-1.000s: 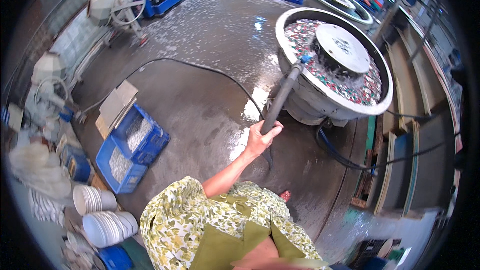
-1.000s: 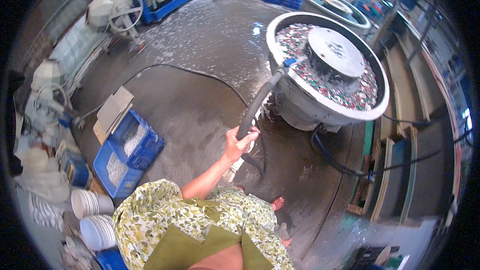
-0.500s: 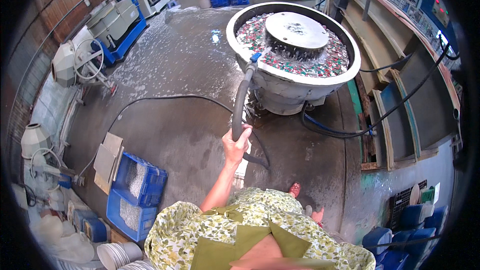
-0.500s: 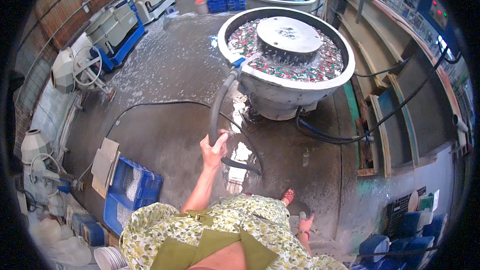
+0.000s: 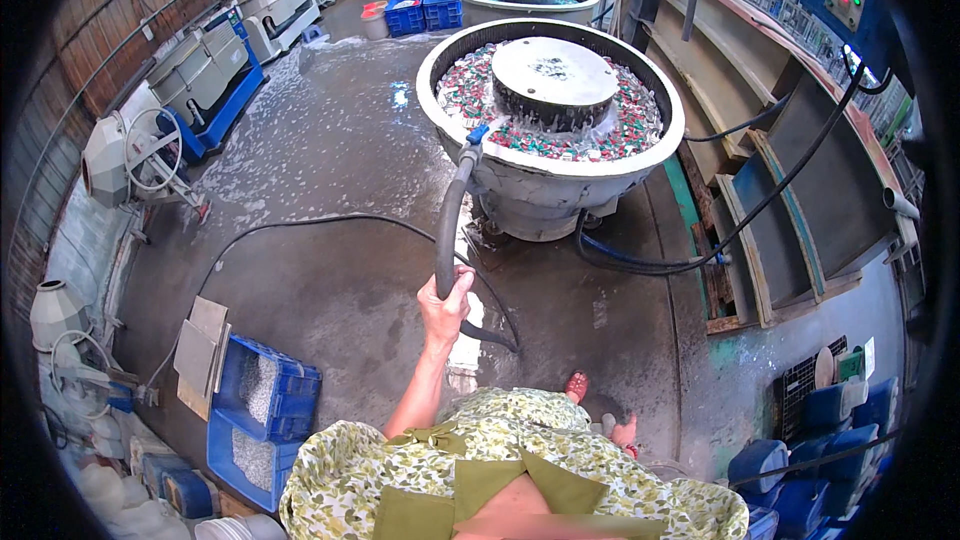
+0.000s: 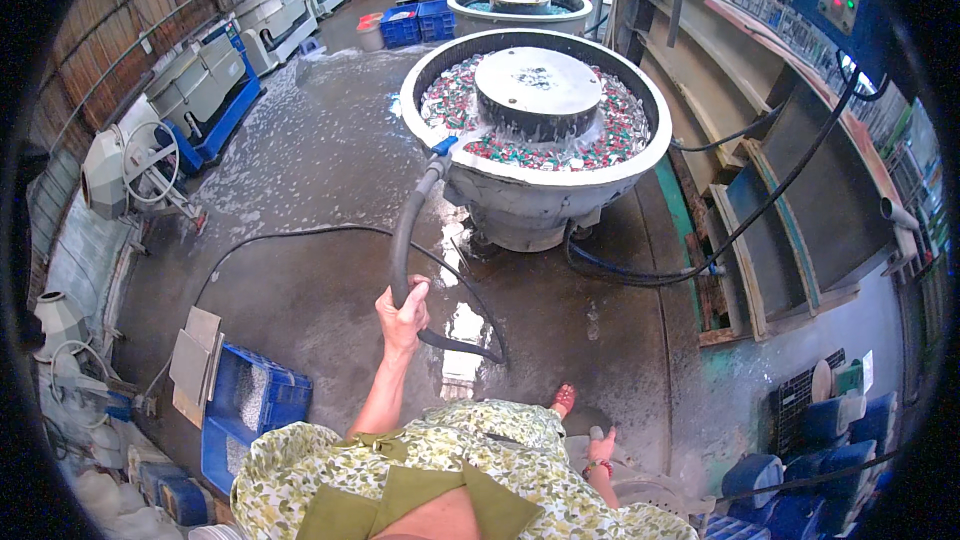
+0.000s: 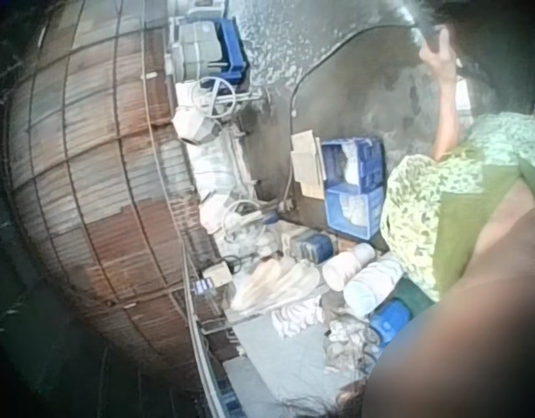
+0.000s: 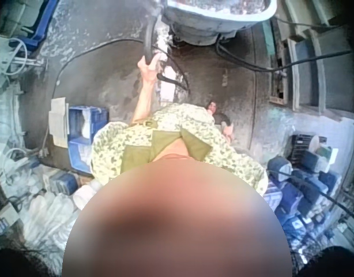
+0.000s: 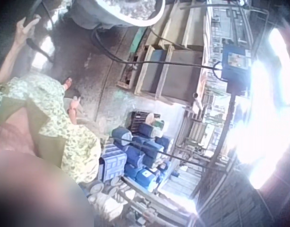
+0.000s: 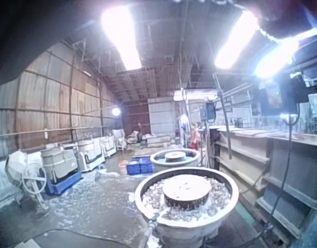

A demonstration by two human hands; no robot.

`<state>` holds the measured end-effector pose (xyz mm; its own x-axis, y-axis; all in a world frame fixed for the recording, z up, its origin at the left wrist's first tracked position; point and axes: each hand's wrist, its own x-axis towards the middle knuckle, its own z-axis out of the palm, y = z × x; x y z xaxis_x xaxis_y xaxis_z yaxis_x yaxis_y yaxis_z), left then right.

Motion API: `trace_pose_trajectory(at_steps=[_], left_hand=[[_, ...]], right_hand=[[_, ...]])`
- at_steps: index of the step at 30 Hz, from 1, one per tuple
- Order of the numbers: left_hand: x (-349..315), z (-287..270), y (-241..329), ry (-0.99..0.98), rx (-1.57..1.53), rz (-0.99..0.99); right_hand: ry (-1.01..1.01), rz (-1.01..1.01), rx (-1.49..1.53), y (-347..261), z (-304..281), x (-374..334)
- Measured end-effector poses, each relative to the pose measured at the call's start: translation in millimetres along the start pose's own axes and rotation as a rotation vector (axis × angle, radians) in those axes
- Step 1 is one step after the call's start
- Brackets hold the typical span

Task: The person uses a high-pressure water hose to spray water into a large rotating industrial drum filled with colorful plastic pellets. The person moves the hose around the drum and sprays the surrounding floor to wash away debris.

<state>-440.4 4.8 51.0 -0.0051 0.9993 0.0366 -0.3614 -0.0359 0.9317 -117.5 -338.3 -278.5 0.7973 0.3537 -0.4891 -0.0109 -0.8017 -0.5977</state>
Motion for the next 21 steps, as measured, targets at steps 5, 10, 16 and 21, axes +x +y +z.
trace_pose_trajectory(at_steps=[5,10,16,21], left_hand=[[4.2,-2.1,3.0,0.012,-0.024,-0.039],[6.0,-2.5,1.3,-0.011,-0.006,-0.006],[12.0,-6.3,1.3,0.008,-0.003,-0.006],[12.9,-9.3,0.7,0.025,0.006,-0.003]], right_hand=[[0.247,-0.357,-0.208,136.8,17.1,70.9],[0.030,-0.033,-0.018,85.0,21.8,23.9],[0.021,0.039,0.005,68.1,13.5,3.4],[0.014,0.056,0.011,62.0,15.7,6.5]])
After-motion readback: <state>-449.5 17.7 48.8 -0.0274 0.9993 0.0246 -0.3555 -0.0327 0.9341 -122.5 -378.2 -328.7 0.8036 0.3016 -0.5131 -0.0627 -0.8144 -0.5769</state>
